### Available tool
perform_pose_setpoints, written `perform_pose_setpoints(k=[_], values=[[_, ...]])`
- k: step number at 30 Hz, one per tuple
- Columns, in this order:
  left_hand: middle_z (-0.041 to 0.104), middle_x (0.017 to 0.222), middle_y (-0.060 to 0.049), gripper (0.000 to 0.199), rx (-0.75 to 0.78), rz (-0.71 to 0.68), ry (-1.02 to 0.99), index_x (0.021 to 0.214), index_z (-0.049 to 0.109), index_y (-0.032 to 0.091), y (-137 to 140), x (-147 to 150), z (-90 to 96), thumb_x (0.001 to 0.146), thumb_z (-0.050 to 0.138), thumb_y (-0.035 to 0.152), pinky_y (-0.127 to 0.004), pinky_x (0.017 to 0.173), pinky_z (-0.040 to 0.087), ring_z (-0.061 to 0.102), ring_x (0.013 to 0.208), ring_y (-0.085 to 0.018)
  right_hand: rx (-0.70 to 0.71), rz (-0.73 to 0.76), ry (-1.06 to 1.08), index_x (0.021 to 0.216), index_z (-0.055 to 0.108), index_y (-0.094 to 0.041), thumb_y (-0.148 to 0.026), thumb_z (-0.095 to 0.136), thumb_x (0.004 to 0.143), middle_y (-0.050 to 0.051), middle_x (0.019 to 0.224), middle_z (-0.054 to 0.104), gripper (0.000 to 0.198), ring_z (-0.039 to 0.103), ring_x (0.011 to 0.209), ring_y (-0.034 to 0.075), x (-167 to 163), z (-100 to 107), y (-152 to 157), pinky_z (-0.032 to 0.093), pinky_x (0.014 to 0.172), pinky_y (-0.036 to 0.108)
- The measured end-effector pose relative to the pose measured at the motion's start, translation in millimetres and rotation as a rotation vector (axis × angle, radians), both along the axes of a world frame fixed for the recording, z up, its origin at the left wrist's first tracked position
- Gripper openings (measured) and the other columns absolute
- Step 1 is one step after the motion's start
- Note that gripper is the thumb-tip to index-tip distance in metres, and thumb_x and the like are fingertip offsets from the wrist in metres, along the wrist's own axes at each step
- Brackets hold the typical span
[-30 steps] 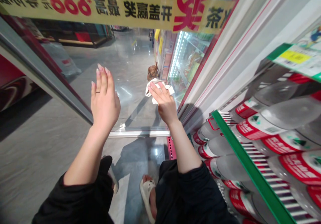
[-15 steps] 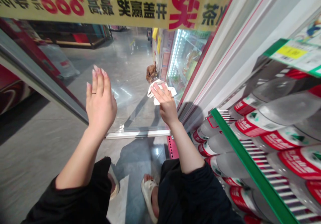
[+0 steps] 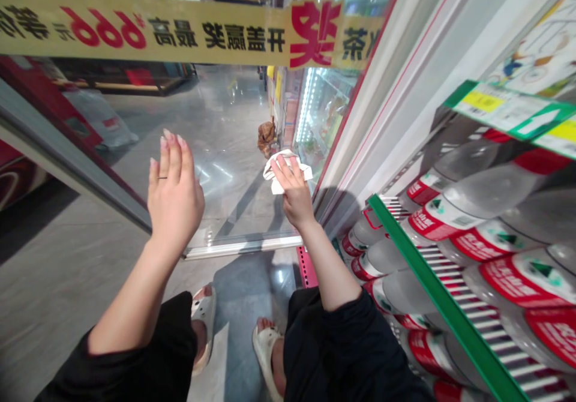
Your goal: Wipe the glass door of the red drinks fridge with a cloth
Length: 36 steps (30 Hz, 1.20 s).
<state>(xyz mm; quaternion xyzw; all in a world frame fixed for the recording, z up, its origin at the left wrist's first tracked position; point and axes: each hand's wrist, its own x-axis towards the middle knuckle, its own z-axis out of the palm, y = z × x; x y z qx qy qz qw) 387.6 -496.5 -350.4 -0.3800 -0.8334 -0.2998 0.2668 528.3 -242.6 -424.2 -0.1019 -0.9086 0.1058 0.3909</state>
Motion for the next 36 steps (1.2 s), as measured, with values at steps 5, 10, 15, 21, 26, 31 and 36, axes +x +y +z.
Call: perform_pose_setpoints(k=[5,10,15,21,26,31,36], values=[[0.020,0.190,-0.012,0.081,-0.046,0.027,0.022,0.181,0.023,0.012,1,3,2.6,0.102,0.038,0.008,-0.050,0.147,0.012,0.016,0.178,-0.025,-0.040,-0.140,0.155,0.181,0.031,-0.031,-0.011,0.038,0.099,0.005,0.185,0.042,0.084,0.022,0.178,0.031,5,-7,13,0.025,0.141,0.071],[0.020,0.190,-0.013,0.083,-0.050,0.038,-0.002,0.181,0.022,0.010,5,7,5.6,0.100,0.039,0.007,-0.052,0.147,0.013,0.013,0.179,-0.026,-0.054,-0.280,0.238,0.184,0.016,-0.033,-0.007,0.038,0.094,0.000,0.190,0.029,0.097,0.010,0.180,0.031,-12,10,14,0.020,0.142,0.071],[0.012,0.192,-0.007,0.087,-0.037,0.041,-0.063,0.183,0.017,0.016,7,8,2.3,0.100,0.040,0.008,-0.050,0.148,0.007,0.007,0.179,-0.027,-0.001,-0.187,0.180,0.184,0.022,-0.028,-0.011,0.043,0.093,0.003,0.191,0.027,0.095,0.006,0.180,0.036,-9,2,21,0.019,0.141,0.075],[0.009,0.192,-0.002,0.088,-0.002,0.013,-0.089,0.185,0.009,0.023,8,10,1.4,0.103,0.038,0.010,-0.049,0.148,0.004,0.009,0.179,-0.025,-0.015,-0.356,0.315,0.184,-0.007,-0.034,-0.010,0.036,0.099,-0.001,0.193,0.015,0.098,0.004,0.180,0.034,2,-3,32,0.030,0.141,0.071],[0.010,0.192,0.000,0.088,0.014,-0.012,-0.094,0.185,0.007,0.024,7,9,1.1,0.104,0.040,0.013,-0.053,0.148,0.005,0.008,0.179,-0.026,0.005,-0.343,0.335,0.184,-0.008,-0.033,-0.016,0.031,0.109,0.004,0.188,0.032,0.087,0.005,0.180,0.036,1,0,31,0.025,0.143,0.069],[0.013,0.192,-0.001,0.086,0.019,-0.024,-0.099,0.185,0.010,0.025,4,7,1.4,0.104,0.036,0.013,-0.056,0.148,0.006,0.009,0.178,-0.028,-0.034,-0.263,0.316,0.185,0.010,-0.032,-0.017,0.033,0.105,0.010,0.187,0.033,0.085,0.013,0.180,0.033,6,-36,27,0.030,0.138,0.075],[0.015,0.192,-0.003,0.085,0.000,-0.009,-0.075,0.185,0.009,0.023,5,7,1.1,0.105,0.035,0.013,-0.055,0.147,0.009,0.011,0.179,-0.026,-0.112,-0.196,0.240,0.181,0.030,-0.029,-0.019,0.037,0.101,0.011,0.185,0.039,0.081,0.013,0.180,0.031,5,-47,15,0.028,0.139,0.073]])
